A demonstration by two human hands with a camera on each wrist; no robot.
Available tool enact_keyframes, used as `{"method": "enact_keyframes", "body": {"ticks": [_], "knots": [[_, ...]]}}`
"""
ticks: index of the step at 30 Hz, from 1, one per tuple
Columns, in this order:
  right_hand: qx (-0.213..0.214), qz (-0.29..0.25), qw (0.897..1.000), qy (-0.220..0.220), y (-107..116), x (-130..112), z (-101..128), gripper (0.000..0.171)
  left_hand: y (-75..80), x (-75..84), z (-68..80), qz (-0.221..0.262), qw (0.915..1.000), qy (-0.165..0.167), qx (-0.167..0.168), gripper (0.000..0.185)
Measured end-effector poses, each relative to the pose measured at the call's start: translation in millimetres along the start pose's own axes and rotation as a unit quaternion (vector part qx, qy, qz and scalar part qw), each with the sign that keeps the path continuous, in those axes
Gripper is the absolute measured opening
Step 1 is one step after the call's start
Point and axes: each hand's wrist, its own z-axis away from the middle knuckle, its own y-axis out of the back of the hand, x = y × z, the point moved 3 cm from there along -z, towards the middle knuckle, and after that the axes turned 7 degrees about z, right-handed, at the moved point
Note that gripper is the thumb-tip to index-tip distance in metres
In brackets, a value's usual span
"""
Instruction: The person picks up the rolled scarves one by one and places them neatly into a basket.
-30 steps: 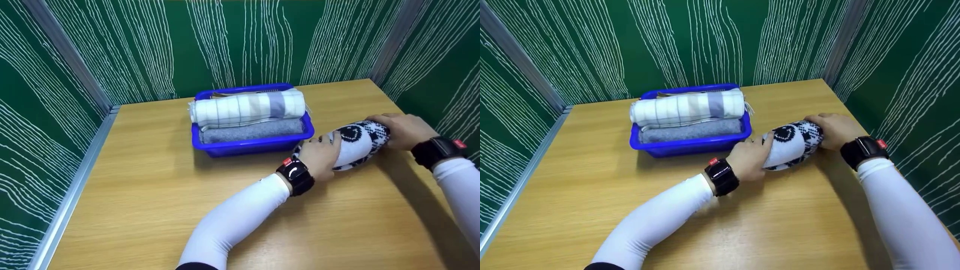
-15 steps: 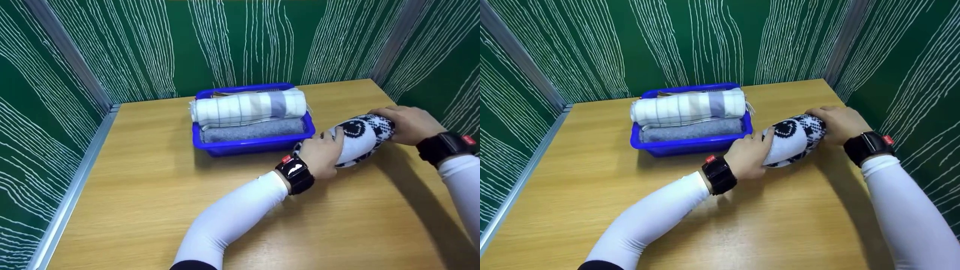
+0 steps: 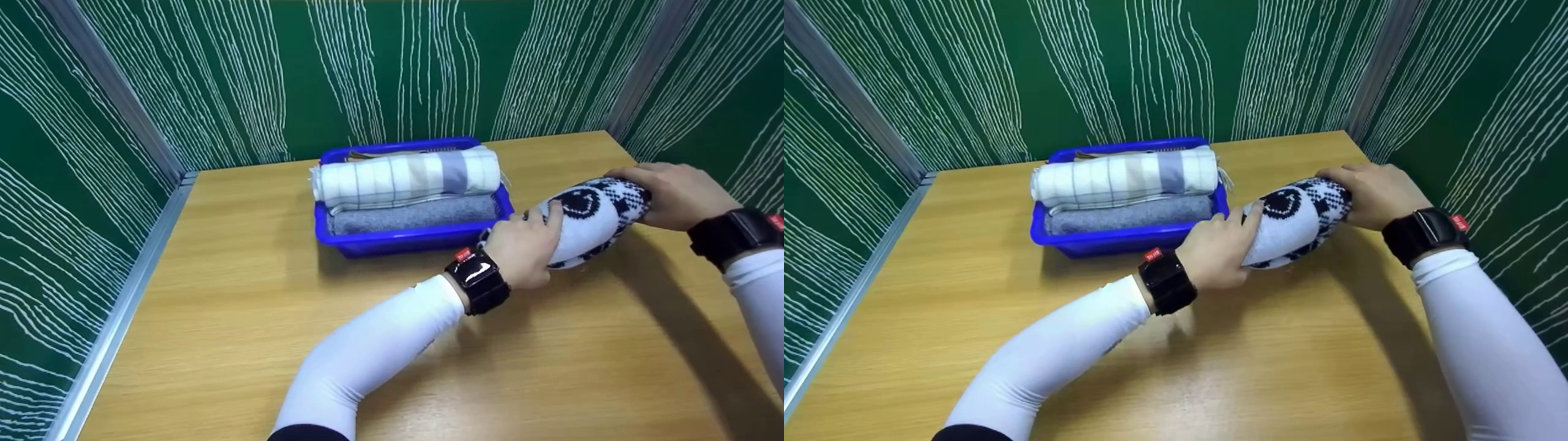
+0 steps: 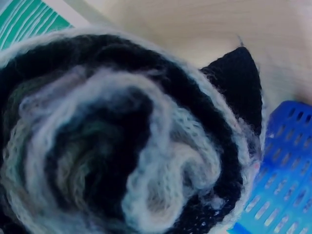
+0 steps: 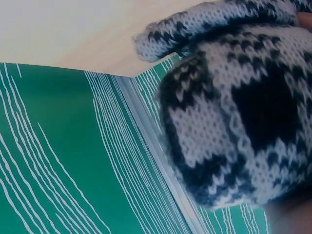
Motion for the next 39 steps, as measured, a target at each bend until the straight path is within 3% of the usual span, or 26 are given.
{"method": "enact_keyframes", "body": {"ticks": [4,19,27,39], "knots": [[0.003,-0.004,1.000,0.000,5.1,-1.5,-0.5,0.073,4.6,-1.8,2.0,0.012,0.9999,0.000,0.004,0.100],[0.006,-0.005,1.000,-0.005,25.4,-10.4,-9.5,0.074,26.9,-15.6,5.8,0.032,0.9991,0.006,-0.028,0.100],[-0.007,0.005,1.000,-0.018,37.1,-18.0,-19.5,0.076,39.4,-31.2,6.0,0.055,0.9964,0.012,-0.063,0.100],[0.002,0.013,1.000,-0.002,49.2,-31.4,-29.2,0.079,53.9,-59.2,11.1,0.077,0.9955,-0.022,-0.051,0.100]]}}
